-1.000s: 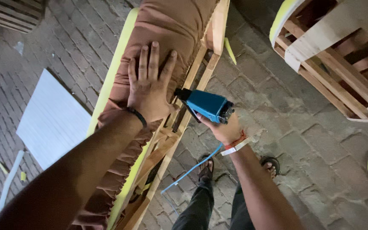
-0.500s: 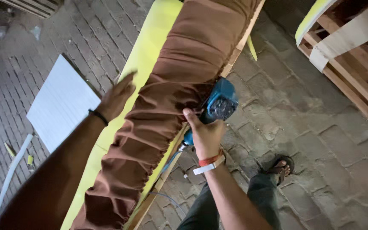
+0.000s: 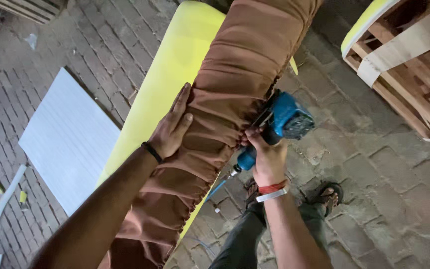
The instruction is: The person uses a pneumatic staple gun to attach brown fabric to a wooden chair frame with yellow foam. They repeatedly staple along the side of the chair, smoothing the fabric with their left hand while operating the tool with their right hand.
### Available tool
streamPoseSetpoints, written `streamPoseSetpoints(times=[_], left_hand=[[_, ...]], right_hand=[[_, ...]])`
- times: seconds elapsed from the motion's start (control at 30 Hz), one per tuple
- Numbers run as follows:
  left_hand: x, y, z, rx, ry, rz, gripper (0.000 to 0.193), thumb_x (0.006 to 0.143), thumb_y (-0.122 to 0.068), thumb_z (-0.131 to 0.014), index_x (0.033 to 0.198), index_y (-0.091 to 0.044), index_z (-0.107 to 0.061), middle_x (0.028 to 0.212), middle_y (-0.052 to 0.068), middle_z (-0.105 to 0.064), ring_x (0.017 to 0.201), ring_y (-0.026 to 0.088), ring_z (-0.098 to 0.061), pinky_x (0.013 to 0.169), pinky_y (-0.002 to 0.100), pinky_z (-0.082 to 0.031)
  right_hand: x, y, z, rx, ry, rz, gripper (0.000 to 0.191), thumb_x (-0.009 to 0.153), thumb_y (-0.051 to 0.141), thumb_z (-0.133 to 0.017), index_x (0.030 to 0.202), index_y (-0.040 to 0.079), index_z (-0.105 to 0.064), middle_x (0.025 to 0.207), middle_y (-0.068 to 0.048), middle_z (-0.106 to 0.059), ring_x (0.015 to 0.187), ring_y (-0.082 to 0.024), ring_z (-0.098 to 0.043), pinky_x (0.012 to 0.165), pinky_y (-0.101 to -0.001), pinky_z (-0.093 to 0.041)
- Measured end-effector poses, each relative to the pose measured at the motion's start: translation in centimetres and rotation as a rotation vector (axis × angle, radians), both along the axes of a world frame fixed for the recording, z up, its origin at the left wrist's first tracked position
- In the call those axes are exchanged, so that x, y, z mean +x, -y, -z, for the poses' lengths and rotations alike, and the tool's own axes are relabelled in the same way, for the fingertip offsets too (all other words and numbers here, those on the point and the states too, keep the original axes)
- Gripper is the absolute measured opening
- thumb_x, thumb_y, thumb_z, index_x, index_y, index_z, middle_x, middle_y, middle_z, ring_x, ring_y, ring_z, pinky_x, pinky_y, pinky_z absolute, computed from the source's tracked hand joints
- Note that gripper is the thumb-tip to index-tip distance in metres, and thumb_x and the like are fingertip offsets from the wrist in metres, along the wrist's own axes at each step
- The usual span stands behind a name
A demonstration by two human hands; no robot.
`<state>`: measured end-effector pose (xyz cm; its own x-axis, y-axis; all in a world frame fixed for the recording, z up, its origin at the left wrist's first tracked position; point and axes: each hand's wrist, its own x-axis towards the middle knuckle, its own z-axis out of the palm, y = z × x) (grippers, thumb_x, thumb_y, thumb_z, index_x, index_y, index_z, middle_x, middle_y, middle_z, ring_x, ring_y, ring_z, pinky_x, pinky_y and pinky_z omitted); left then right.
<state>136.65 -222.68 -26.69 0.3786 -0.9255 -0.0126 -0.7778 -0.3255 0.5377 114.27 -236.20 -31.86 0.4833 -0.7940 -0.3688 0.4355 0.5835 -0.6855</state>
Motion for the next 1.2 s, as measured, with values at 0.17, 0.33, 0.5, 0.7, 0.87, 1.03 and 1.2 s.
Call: streamPoseSetpoints(times=[0.17, 0.33, 0.5, 0.7, 0.87, 1.03, 1.2], left_hand=[[-0.6, 1.0, -0.5, 0.014, -0.02, -0.014, 0.065, 0.109, -0.027, -0.045, 0.165, -0.006, -0.019, 0.171, 0.019, -0.026, 0.16, 0.034, -0.022, 0.129, 0.043, -0.015], [-1.0, 1.7, -1.1, 0.066, -0.049, -0.025, 0.07, 0.108, -0.03, -0.044, 0.166, -0.006, -0.012, 0.173, 0.019, -0.018, 0.161, 0.034, -0.016, 0.13, 0.043, -0.012], [-4.3, 5.1, -2.3, 0.274, 0.317, 0.041, 0.078, 0.105, -0.039, -0.043, 0.163, 0.0, -0.008, 0.17, 0.021, -0.008, 0.158, 0.038, -0.008, 0.127, 0.047, -0.008], [-7.8, 8.0, -3.0, 0.23, 0.426, 0.101, 0.078, 0.1, -0.041, -0.045, 0.161, 0.001, -0.018, 0.169, 0.023, -0.014, 0.156, 0.039, -0.016, 0.126, 0.051, -0.014], [-8.9, 8.2, -2.7, 0.189, 0.494, 0.149, 0.077, 0.102, -0.041, -0.045, 0.16, 0.004, -0.021, 0.168, 0.024, -0.016, 0.156, 0.041, -0.019, 0.126, 0.051, -0.015], [-10.9, 9.7, -1.7, 0.196, 0.593, 0.192, 0.077, 0.1, -0.041, -0.047, 0.159, 0.003, -0.027, 0.168, 0.024, -0.019, 0.156, 0.038, -0.018, 0.126, 0.052, -0.012], [-11.3, 10.0, -1.5, 0.251, 0.669, 0.165, 0.077, 0.098, -0.039, -0.05, 0.16, 0.001, -0.032, 0.169, 0.022, -0.021, 0.157, 0.036, -0.018, 0.127, 0.051, -0.011]], right_hand=[[0.2, -1.0, -1.4, -0.322, -0.495, -0.21, 0.012, 0.087, 0.006, -0.084, 0.089, -0.002, -0.076, 0.087, -0.007, -0.076, 0.071, -0.016, -0.067, 0.066, -0.032, -0.056], [-0.7, -2.1, -0.3, -0.007, -0.173, -0.05, 0.018, 0.074, -0.002, -0.081, 0.089, 0.004, -0.072, 0.091, -0.004, -0.072, 0.076, -0.015, -0.067, 0.071, -0.0311, -0.056], [-1.9, -2.8, 1.3, -0.552, -0.259, -0.077, 0.023, 0.088, -0.004, -0.083, 0.109, 0.002, -0.076, 0.107, -0.007, -0.074, 0.089, -0.019, -0.07, 0.08, -0.0331, -0.059], [0.7, 0.6, -1.3, 0.175, 0.044, 0.025, 0.052, 0.077, -0.005, -0.075, 0.122, 0.009, -0.054, 0.115, -0.009, -0.068, 0.103, -0.025, -0.071, 0.09, -0.0425, -0.061], [0.1, 3.1, -1.4, 0.135, 0.193, 0.046, 0.053, 0.078, -0.013, -0.073, 0.126, 0.002, -0.056, 0.119, -0.012, -0.065, 0.104, -0.026, -0.069, 0.092, -0.0421, -0.06], [0.4, 2.3, 4.0, 0.026, 0.0, 0.007, 0.035, 0.083, -0.012, -0.076, 0.115, -0.003, -0.064, 0.102, -0.013, -0.07, 0.086, -0.026, -0.07, 0.078, -0.0386, -0.06], [-0.6, 3.1, 8.2, -0.436, -0.211, -0.174, 0.019, 0.086, -0.006, -0.077, 0.105, -0.002, -0.073, 0.102, -0.012, -0.076, 0.089, -0.022, -0.073, 0.077, -0.0338, -0.061]])
